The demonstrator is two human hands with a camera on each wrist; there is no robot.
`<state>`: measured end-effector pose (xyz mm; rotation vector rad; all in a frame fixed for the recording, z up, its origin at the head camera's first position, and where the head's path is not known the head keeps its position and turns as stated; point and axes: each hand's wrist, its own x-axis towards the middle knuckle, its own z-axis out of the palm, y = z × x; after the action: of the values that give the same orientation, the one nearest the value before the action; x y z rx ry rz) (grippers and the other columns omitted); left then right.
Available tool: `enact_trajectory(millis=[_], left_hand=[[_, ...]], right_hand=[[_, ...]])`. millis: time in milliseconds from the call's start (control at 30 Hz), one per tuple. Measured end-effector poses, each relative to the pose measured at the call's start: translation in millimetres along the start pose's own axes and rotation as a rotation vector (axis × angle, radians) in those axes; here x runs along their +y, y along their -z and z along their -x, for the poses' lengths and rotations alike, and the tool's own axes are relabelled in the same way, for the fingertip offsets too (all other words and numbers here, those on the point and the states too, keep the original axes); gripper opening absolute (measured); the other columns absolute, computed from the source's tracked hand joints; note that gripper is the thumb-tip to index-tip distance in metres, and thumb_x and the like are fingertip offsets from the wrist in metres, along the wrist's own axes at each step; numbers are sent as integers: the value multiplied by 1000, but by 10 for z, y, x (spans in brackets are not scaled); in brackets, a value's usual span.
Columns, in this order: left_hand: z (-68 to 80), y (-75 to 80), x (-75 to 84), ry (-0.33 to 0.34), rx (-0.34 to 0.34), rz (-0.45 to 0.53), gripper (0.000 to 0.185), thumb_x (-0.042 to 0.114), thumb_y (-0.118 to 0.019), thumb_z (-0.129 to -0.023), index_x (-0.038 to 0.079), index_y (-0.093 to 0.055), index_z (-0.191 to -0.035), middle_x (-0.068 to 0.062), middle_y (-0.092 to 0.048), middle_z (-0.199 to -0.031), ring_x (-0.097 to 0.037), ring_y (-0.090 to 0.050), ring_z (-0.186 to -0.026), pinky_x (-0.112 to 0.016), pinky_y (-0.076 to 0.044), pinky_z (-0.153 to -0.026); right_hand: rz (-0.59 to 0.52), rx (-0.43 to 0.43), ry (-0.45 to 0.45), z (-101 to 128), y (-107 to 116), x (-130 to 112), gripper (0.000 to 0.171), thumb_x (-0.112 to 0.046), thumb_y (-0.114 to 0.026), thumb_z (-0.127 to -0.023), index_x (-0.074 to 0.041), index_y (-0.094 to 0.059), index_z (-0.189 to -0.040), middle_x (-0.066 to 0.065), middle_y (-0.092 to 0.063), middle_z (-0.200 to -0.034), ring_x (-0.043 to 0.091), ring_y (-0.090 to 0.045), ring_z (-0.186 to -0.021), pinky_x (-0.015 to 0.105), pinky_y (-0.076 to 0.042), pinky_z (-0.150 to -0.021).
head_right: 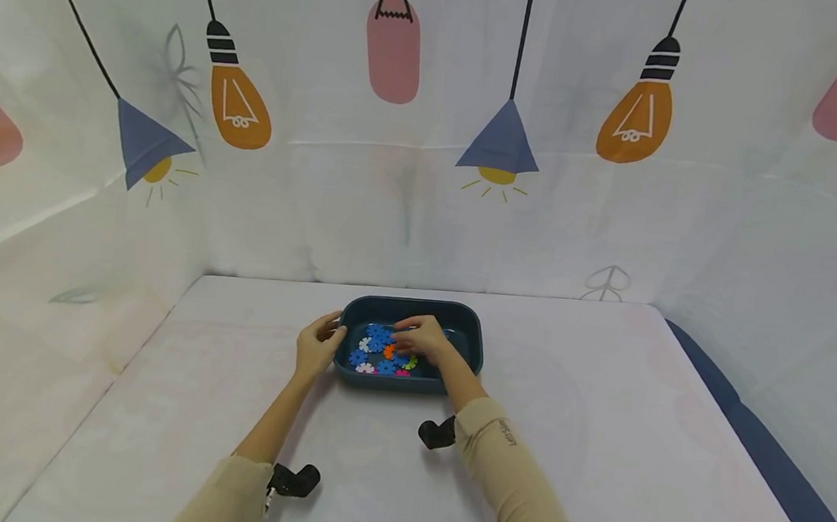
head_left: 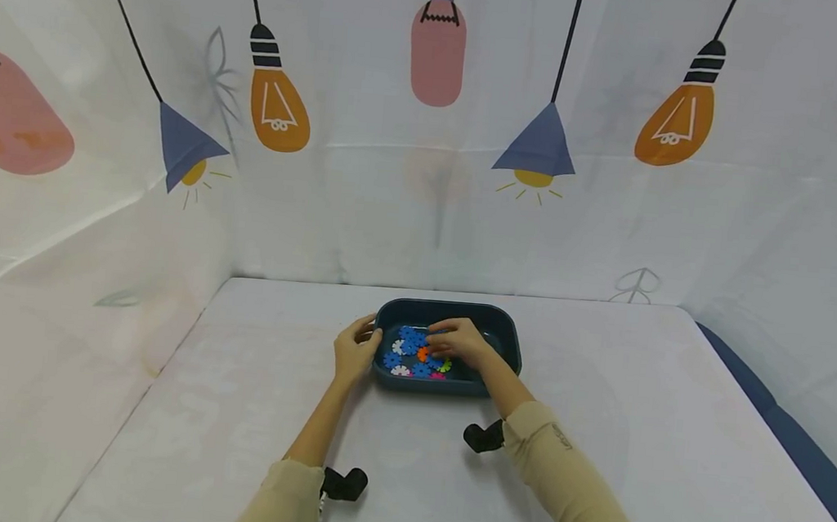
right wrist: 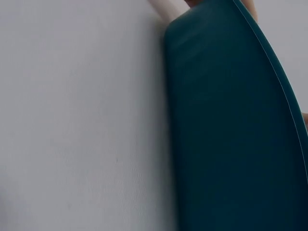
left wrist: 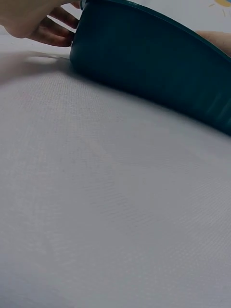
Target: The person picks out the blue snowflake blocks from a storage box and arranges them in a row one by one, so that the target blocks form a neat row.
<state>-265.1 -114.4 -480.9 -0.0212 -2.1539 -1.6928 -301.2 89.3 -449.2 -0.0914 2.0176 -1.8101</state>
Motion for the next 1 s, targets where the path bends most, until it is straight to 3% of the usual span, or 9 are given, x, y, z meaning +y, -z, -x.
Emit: enact_trajectory(millis=[200, 467, 600, 767, 867, 1000], left_hand=[[9, 5, -13, -20, 0, 17, 30, 7, -60, -82, 1, -61, -111, -19, -62, -103, -31, -60, -88, -40, -49, -78], [-1, 29, -33, -30, -22, 22, 30, 6, -61, -82, 0, -61, -111, -18, -62, -104, -31, -61, -89, -38, -50, -78], [-21, 71, -20, -59, -61, 23, 31, 7, -62, -81, -1, -61, -111, -19, -62, -104, -31, -61, -89, -38, -50, -78], [-11, 175, 170, -57, -154, 48, 33, 3, -63, -80, -7, -58, -111, -25, -59, -105, -37, -58, -93, -44, -48, -80], [-26, 191, 123, -35, -173, 55, 33, 7, -64, -80, -3, -60, -111, -20, -60, -109, -32, -58, -96, -40, -48, -82], [-53, 163, -53, -12, -159, 45, 32, 15, -66, -80, 4, -62, -110, -12, -60, -111, -26, -59, -96, -32, -49, -81]], right_hand=[[-42, -11, -58, -89, -143, -7, 31, 2, -61, -80, 11, -56, -109, 24, -62, -94, 29, -64, -78, 40, -52, -71], [14, 23, -104, -134, -250, -18, 26, 4, -63, -77, 10, -60, -103, 18, -65, -83, 26, -65, -73, 36, -53, -65], [24, 62, -108, -142, -262, -21, 25, 6, -64, -76, 11, -61, -100, 17, -65, -81, 24, -65, -69, 35, -53, -63], [82, 119, -90, -156, -279, -3, 23, 5, -66, -74, 10, -63, -96, 14, -65, -79, 18, -63, -62, 32, -53, -59], [123, 159, -76, -147, -315, -7, 23, 5, -67, -72, 10, -64, -94, 15, -64, -80, 18, -63, -60, 31, -53, -58], [161, 243, -73, -122, -356, -33, 21, 6, -69, -69, 9, -65, -90, 18, -64, -85, 19, -63, -58, 30, -53, -57]])
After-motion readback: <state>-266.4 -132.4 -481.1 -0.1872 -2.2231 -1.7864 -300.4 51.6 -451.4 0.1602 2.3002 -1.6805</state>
